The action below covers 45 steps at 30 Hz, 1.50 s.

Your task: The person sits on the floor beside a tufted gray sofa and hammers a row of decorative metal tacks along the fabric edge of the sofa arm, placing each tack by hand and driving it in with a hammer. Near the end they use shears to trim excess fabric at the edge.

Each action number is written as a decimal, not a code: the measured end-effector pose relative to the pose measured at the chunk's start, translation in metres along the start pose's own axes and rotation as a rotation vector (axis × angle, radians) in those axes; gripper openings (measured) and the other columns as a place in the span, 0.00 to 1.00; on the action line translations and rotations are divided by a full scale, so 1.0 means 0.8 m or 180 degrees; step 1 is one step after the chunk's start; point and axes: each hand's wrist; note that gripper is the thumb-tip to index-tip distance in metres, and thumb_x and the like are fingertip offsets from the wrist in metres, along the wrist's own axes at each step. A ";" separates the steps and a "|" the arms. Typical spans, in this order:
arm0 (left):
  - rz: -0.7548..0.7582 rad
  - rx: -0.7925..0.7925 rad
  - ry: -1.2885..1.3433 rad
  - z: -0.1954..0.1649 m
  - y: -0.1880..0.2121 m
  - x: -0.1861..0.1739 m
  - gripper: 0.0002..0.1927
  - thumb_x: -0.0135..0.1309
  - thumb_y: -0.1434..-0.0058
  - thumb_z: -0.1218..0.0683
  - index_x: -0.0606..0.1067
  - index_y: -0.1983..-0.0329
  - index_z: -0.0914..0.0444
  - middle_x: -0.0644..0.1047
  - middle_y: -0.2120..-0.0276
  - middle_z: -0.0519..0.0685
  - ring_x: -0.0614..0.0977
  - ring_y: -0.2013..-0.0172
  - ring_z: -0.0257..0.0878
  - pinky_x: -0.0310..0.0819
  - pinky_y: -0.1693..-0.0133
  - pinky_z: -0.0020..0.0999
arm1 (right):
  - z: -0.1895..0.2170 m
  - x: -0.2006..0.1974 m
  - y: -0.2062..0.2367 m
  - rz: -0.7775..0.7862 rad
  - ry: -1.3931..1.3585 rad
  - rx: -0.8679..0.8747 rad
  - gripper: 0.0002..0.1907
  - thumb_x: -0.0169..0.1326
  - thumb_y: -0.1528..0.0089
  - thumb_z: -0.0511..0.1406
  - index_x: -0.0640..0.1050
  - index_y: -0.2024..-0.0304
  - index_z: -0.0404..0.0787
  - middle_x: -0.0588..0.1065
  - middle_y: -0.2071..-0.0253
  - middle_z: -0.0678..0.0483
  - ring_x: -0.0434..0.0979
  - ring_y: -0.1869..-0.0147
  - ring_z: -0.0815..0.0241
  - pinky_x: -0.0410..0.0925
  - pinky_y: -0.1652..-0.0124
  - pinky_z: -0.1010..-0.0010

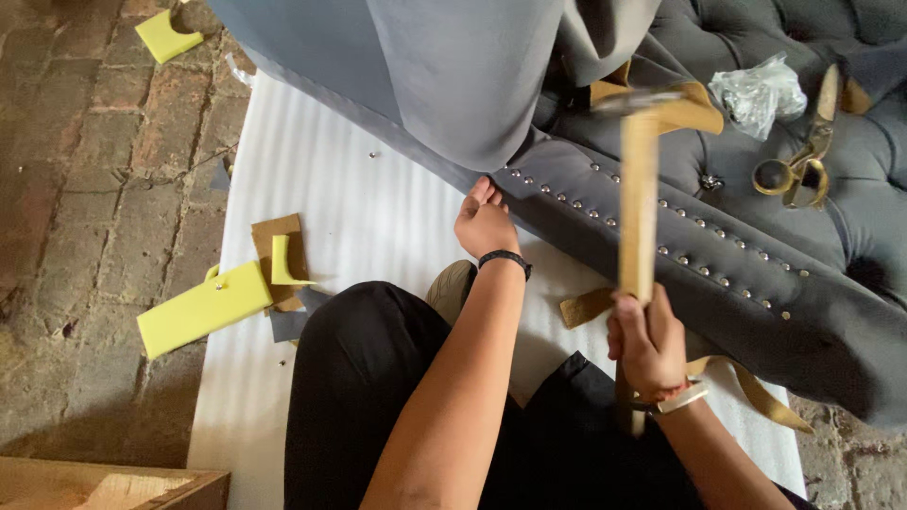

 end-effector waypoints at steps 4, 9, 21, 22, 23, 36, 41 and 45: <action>-0.0063 0.0031 -0.0063 0.003 0.001 0.001 0.19 0.39 0.34 0.64 0.77 0.45 0.71 0.80 0.49 0.55 0.82 0.48 0.46 0.74 0.47 0.39 | 0.003 -0.005 -0.001 0.0276 0.1131 -0.0022 0.17 0.47 0.31 0.44 0.70 0.60 0.35 0.70 0.82 0.53 0.68 0.81 0.65 0.63 0.78 0.71; 0.0055 0.0063 0.0016 0.005 -0.001 0.000 0.23 0.36 0.38 0.67 0.76 0.44 0.71 0.80 0.48 0.54 0.82 0.48 0.45 0.74 0.47 0.39 | 0.011 -0.005 -0.002 0.0050 0.0104 0.0056 0.16 0.47 0.31 0.44 0.70 0.61 0.37 0.67 0.81 0.55 0.64 0.82 0.65 0.61 0.80 0.70; 0.0047 0.0073 0.0037 -0.005 0.005 0.002 0.21 0.38 0.36 0.65 0.75 0.43 0.71 0.79 0.47 0.55 0.80 0.46 0.45 0.72 0.46 0.37 | -0.007 0.013 0.000 0.0107 -0.0149 -0.0107 0.15 0.49 0.31 0.43 0.70 0.60 0.38 0.68 0.79 0.56 0.65 0.80 0.67 0.60 0.78 0.72; 0.0043 0.0070 0.0007 -0.003 0.006 0.002 0.22 0.38 0.36 0.65 0.75 0.43 0.71 0.80 0.47 0.54 0.81 0.46 0.45 0.71 0.46 0.37 | -0.009 0.013 -0.002 0.0275 0.0703 0.0160 0.15 0.49 0.32 0.43 0.71 0.62 0.37 0.69 0.82 0.54 0.68 0.81 0.65 0.62 0.78 0.70; 0.0031 0.0082 -0.0025 -0.002 0.005 0.001 0.23 0.37 0.37 0.65 0.75 0.43 0.71 0.80 0.47 0.54 0.81 0.46 0.45 0.71 0.46 0.37 | -0.012 0.013 -0.003 0.0453 0.1543 0.0430 0.15 0.49 0.33 0.43 0.72 0.64 0.37 0.71 0.84 0.52 0.71 0.82 0.62 0.64 0.77 0.68; 0.0479 0.0460 -0.0102 0.025 -0.019 -0.014 0.13 0.46 0.32 0.61 0.76 0.47 0.67 0.75 0.55 0.48 0.76 0.56 0.36 0.67 0.55 0.31 | 0.024 -0.034 0.007 -0.0276 0.0544 0.0330 0.16 0.53 0.33 0.44 0.73 0.64 0.37 0.70 0.82 0.52 0.67 0.81 0.65 0.62 0.80 0.69; 0.2408 0.0709 0.0190 0.005 0.113 -0.015 0.09 0.56 0.35 0.65 0.73 0.54 0.64 0.78 0.55 0.44 0.79 0.54 0.33 0.75 0.51 0.30 | 0.041 -0.114 0.041 -0.0949 -0.0890 0.0320 0.15 0.48 0.29 0.46 0.72 0.60 0.41 0.64 0.82 0.54 0.62 0.83 0.63 0.59 0.82 0.70; 0.4641 -0.0980 -0.0249 -0.059 0.286 -0.063 0.06 0.56 0.27 0.61 0.77 0.62 0.68 0.81 0.57 0.53 0.82 0.56 0.37 0.76 0.50 0.31 | 0.044 -0.161 0.054 -0.1335 -0.1368 0.0557 0.16 0.46 0.29 0.48 0.70 0.59 0.44 0.64 0.79 0.55 0.63 0.81 0.62 0.59 0.81 0.67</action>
Point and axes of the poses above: each hand's wrist, its own y-axis away from the middle knuckle, its own x-axis out of the palm, z = x × y
